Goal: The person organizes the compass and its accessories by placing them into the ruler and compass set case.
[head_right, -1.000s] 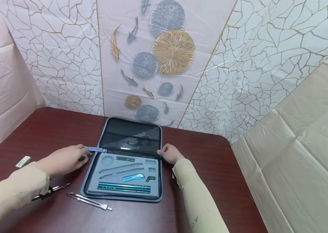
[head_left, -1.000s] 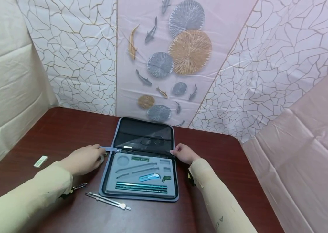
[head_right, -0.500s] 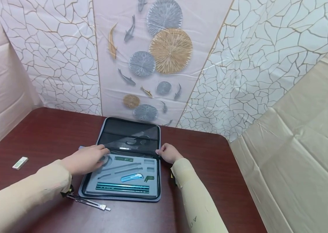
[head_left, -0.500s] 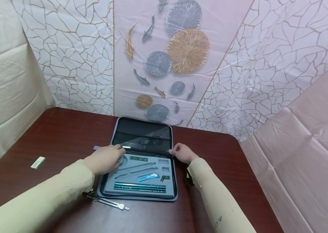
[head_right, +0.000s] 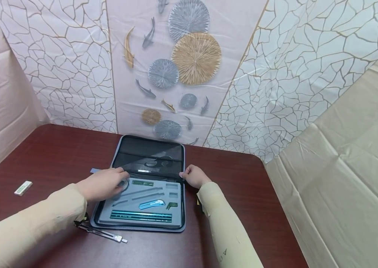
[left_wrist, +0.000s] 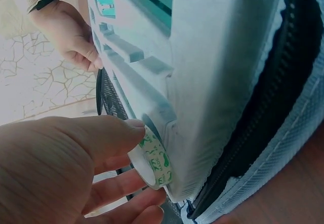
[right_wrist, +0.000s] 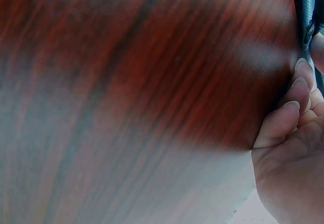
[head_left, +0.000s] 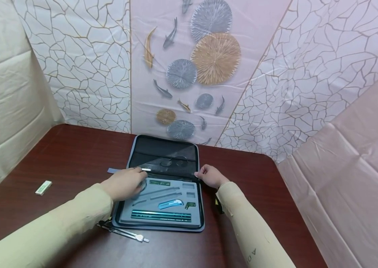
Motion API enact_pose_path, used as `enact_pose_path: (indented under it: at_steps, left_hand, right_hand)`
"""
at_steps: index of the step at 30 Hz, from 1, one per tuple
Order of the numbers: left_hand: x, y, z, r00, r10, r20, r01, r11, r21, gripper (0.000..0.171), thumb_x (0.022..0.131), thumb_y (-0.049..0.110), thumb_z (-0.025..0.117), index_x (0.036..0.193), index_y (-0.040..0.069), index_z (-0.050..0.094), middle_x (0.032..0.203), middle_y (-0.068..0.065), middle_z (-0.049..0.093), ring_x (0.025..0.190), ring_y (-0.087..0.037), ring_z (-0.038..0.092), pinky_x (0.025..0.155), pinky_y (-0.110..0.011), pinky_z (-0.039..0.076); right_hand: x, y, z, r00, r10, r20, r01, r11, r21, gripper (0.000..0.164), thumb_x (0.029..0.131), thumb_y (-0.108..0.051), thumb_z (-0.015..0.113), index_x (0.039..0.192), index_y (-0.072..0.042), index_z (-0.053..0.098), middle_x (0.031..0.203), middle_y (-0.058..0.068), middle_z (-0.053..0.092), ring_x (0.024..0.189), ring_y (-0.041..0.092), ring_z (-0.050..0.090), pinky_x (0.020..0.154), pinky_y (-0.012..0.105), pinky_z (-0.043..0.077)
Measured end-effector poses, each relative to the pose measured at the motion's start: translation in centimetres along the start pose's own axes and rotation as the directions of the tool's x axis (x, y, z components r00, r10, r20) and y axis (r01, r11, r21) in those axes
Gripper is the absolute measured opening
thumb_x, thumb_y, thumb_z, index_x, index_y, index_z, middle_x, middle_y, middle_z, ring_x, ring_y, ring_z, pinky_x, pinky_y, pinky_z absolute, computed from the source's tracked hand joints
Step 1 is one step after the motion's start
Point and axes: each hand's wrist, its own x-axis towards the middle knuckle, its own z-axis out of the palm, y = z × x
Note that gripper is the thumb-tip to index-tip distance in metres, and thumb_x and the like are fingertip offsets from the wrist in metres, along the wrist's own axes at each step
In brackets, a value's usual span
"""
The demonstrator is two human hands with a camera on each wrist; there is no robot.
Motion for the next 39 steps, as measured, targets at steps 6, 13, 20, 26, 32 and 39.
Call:
enact_pose_path:
  at_steps: [6,13,20,26,32,39]
  left_hand:
    - [0.19,-0.05,0.25,1.000,0.004,0.005,-0.004,1.000,0.007,0.038,0.087,0.026,0.073,0.118,0.005,0.064,0.113,-0.015,0.062,0.101,-0.027,0.062,0.084,-0.045,0.052]
    - [0.29,-0.10,0.49,1.000,0.021,-0.013,-0.021,0.999,0.024,0.037,0.087,0.026,0.073,0.117,0.005,0.066,0.114,-0.015,0.063,0.102,-0.027,0.062,0.084,-0.045,0.052]
    - [0.28,-0.06,0.47,1.000,0.011,-0.009,-0.011,1.000,0.009,0.034,0.088,0.027,0.073,0.115,0.007,0.067,0.111,-0.012,0.064,0.101,-0.026,0.062,0.085,-0.044,0.051]
    - [0.25,-0.09,0.49,1.000,0.005,0.010,-0.005,1.000,-0.003,0.034,0.088,0.027,0.073,0.115,0.007,0.067,0.111,-0.012,0.064,0.102,-0.027,0.061,0.085,-0.045,0.051]
    - [0.18,-0.18,0.71,1.000,0.005,0.016,-0.005,1.000,-0.003,0.035,0.088,0.029,0.072,0.116,0.008,0.066,0.112,-0.012,0.063,0.103,-0.027,0.060,0.086,-0.045,0.050]
    - [0.00,-0.32,0.98,1.000,0.019,0.001,-0.019,1.000,-0.002,0.033,0.088,0.028,0.073,0.114,0.008,0.068,0.110,-0.012,0.062,0.102,-0.026,0.059,0.087,-0.044,0.050]
  right_hand:
    - [0.03,-0.08,-0.05,1.000,-0.004,0.004,0.004,1.000,0.017,0.028,0.095,-0.039,0.061,0.093,-0.011,0.055,0.078,0.007,0.054,0.069,0.023,0.051,0.063,0.034,0.042]
    - [-0.04,-0.25,-0.06,1.000,0.007,0.004,-0.007,0.999,0.033,0.029,0.095,-0.039,0.062,0.092,-0.012,0.056,0.079,0.008,0.055,0.071,0.024,0.052,0.064,0.034,0.042]
    - [0.09,-0.14,-0.05,1.000,0.007,0.004,-0.008,0.999,0.031,0.029,0.094,-0.040,0.062,0.092,-0.012,0.056,0.078,0.008,0.055,0.071,0.024,0.052,0.064,0.035,0.042]
    - [0.06,-0.09,0.03,1.000,0.012,0.000,-0.012,0.999,0.037,0.029,0.094,-0.039,0.062,0.093,-0.011,0.055,0.077,0.008,0.054,0.070,0.024,0.052,0.064,0.035,0.042]
    - [-0.23,-0.18,0.07,1.000,0.008,-0.002,-0.007,0.999,0.033,0.028,0.095,-0.038,0.062,0.093,-0.011,0.055,0.078,0.008,0.054,0.071,0.024,0.052,0.064,0.034,0.042]
    - [-0.28,-0.20,0.06,1.000,0.012,-0.004,-0.012,0.999,0.033,0.028,0.095,-0.039,0.062,0.092,-0.011,0.056,0.079,0.009,0.055,0.072,0.025,0.053,0.065,0.035,0.042]
